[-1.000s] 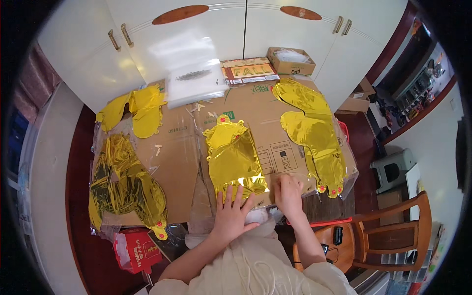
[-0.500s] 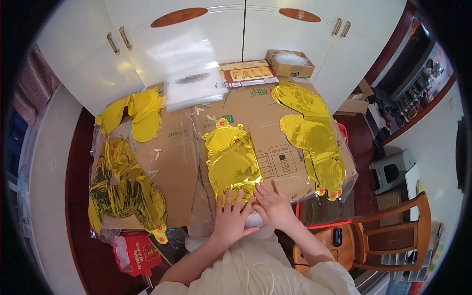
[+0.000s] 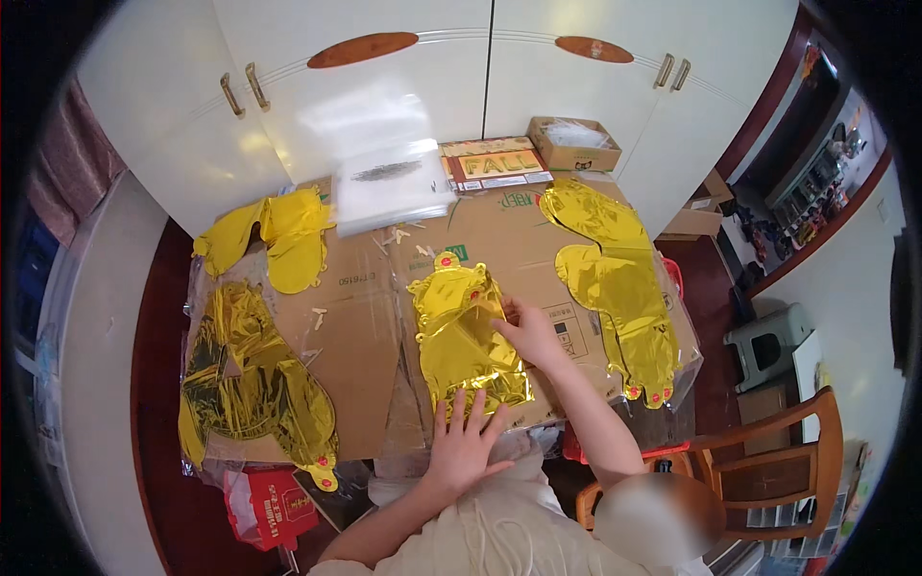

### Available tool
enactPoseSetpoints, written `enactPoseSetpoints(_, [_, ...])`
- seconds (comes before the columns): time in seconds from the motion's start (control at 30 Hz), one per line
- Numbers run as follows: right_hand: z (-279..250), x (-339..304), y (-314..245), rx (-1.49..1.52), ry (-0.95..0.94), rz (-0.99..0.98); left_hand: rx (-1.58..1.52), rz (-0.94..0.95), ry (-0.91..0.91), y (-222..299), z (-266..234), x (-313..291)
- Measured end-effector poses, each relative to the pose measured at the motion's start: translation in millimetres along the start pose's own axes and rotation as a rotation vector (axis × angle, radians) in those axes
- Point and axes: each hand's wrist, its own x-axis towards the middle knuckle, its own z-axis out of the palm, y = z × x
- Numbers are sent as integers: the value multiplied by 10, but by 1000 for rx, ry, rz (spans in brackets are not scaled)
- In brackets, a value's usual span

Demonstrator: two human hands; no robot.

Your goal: Folding gold-colored foil letter balloons and placing them on a cardboard box surface.

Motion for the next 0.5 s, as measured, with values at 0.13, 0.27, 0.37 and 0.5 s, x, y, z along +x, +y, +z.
enactPoseSetpoints(0.13, [-7, 26, 182, 357, -173, 204, 1, 5, -3, 2, 4, -1])
enactPoseSetpoints(0.27, [-131, 4, 14, 564, -295, 381, 5, 0, 1, -1, 5, -3])
enactPoseSetpoints(0.37, [-41, 53, 162, 247, -170, 125, 14, 2, 2, 2, 3, -4])
enactPoseSetpoints(0.5, [-49, -8, 15, 2, -30, 48, 10, -3, 7, -2, 22, -12])
